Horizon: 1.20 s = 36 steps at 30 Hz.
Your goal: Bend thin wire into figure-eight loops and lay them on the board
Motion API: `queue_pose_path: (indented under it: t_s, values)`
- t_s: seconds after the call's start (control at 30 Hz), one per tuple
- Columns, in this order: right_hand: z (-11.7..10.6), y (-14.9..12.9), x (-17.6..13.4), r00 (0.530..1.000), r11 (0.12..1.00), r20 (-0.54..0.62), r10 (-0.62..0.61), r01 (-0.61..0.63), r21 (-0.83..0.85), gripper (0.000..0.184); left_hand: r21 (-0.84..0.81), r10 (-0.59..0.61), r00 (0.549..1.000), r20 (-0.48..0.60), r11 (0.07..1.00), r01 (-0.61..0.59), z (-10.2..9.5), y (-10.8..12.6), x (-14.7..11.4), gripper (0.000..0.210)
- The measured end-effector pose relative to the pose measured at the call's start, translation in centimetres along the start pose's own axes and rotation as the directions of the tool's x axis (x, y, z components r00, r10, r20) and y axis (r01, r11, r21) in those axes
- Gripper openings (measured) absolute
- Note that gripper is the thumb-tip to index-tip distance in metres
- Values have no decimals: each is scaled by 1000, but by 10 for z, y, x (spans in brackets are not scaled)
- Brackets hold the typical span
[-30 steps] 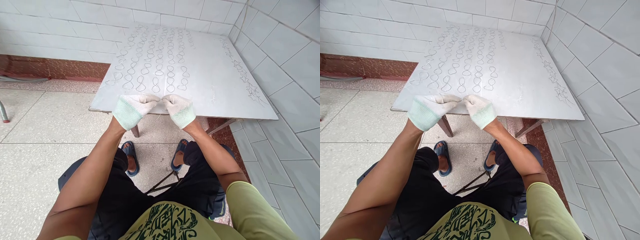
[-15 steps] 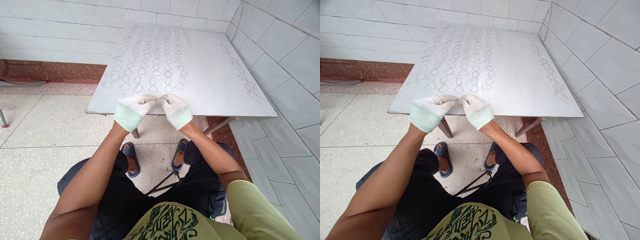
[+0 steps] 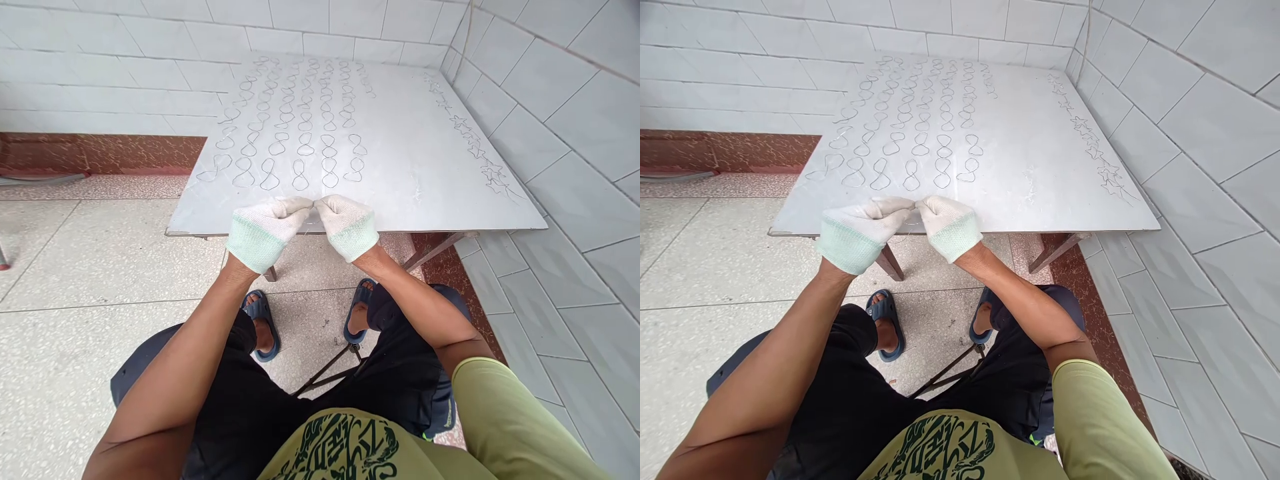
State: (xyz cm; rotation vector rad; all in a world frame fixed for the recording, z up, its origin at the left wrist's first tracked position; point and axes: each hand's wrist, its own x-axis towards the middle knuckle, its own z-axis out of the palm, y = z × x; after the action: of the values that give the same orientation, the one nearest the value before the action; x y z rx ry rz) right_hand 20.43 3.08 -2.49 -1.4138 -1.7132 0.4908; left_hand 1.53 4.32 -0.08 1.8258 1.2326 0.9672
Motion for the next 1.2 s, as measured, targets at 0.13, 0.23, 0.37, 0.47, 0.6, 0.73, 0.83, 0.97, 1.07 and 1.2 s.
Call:
queue_pose_path:
  t_s: [0.13,0.23,0.37,0.47,0.6,0.73,0.83,0.97,1.07,1.2]
  values:
    - [0,-1,0,1000,1000,1,21,-21,9,48,32,7,999,-46,999,-6,4,-2,-1,31]
    - [0,-3,0,999,998,3,41,-41,43,48,59,21,999,-39,998,-18,6,-4,-1,33]
    - [2,-5,0,998,996,2,62,-62,69,46,82,48,999,-5,995,-48,6,-9,1,37]
    - [3,-5,1,998,995,6,66,-66,75,44,107,67,998,4,992,-67,6,-10,1,38]
    - [2,-4,0,998,997,15,60,-60,58,42,125,82,997,9,989,-83,6,-8,0,38]
    - [2,-2,0,999,998,27,39,-40,45,40,115,80,996,33,990,-83,6,-8,0,37]
    - [3,-2,2,998,997,29,58,-59,54,40,79,52,998,18,995,-53,7,-6,1,31]
    - [3,-10,7,989,979,52,141,-147,141,37,-41,-28,998,-57,999,25,8,2,2,30]
    - [3,-13,8,981,941,72,179,-192,279,25,-134,-71,992,-105,989,57,9,7,1,28]
    - [7,-8,12,959,811,166,228,-282,513,22,-184,-140,978,-154,977,111,7,6,0,35]
